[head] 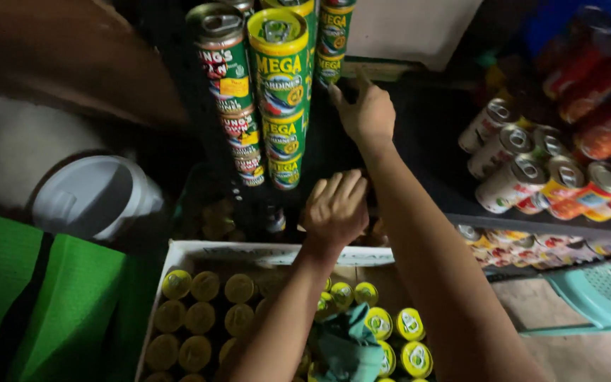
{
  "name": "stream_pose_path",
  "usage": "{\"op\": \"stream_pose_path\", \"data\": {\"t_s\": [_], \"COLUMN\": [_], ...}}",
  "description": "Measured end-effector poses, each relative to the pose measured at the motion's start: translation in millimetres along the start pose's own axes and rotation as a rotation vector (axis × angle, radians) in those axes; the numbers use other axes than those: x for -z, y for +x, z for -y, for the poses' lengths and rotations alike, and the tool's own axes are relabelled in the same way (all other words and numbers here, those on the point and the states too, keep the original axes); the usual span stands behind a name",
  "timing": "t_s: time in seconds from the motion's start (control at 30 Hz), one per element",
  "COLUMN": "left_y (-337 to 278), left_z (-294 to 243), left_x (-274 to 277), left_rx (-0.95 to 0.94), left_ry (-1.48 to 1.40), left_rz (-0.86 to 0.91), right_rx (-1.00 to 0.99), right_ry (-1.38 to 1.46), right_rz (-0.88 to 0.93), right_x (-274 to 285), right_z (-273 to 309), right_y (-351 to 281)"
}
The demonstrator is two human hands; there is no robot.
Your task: Wiping dust off canned goods with a cloth and organizing them onto a metal shelf.
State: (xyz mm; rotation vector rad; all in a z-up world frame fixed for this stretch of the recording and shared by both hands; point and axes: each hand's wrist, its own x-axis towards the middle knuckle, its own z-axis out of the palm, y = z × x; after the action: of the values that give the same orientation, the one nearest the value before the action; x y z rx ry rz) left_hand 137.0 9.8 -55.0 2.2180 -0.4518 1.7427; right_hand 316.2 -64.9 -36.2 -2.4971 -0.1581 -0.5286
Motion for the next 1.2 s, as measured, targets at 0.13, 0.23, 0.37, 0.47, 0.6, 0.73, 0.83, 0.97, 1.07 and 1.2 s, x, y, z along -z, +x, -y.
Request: {"op": "stream_pose_path", "data": {"t_s": [0.13,0.23,0.37,0.47,0.6,0.73,0.83,0.97,1.07,1.2], "left_y": [-25.3,-43.6,-34.4,-26.4,-15.7,-9.0,2.2,-23.6,-96.3,-98.8], "left_z": [0.1,1.8,-0.7,-4.3,-10.7,-23.3,-36.0,-57.2,-62.2,-89.8], "left_x": [-0.6,-13.5,-5.6,7.2,16.2,40.8,68.2,106.9,95.7,147.3], "left_rx": [0.094,0.074,0.104,0.087,0.074,0.096,0.146,0.211,0.186,0.251], "left_ry": [-0.13,-0.142,-0.06,-0.116,-0.031,-0.103,-0.349,-0.576,-0.663,-0.521], "left_rz": [0.296,0.475,0.562,0.509,0.582,0.457,0.292,0.329,0.501,1.414], "right_rx": [0.138,0.133,0.17,0.207,0.198,0.404,0.371,0.043,-0.274,-0.563], "right_ry": [0.06,0.356,0.616,0.594,0.575,0.179,0.238,0.487,0.608,0.869], "right_rz": [-0.13,-0.044,0.039,0.019,0.361,0.277,0.234,0.096,-0.231,-0.614], "right_x": [-3.9,26.8,103.8,155.2,169.5,156.4,155.8,148.0,124.5,126.8], "right_z": [-19.4,-29.2,4.5,28.1,19.3,27.3,16.0,-8.2,-40.2,-41.4], "right_y": [-27.2,-71.2,-184.1,-274.9,-381.2,-426.2,-433.9,-446.4,-446.1,-438.2]}}
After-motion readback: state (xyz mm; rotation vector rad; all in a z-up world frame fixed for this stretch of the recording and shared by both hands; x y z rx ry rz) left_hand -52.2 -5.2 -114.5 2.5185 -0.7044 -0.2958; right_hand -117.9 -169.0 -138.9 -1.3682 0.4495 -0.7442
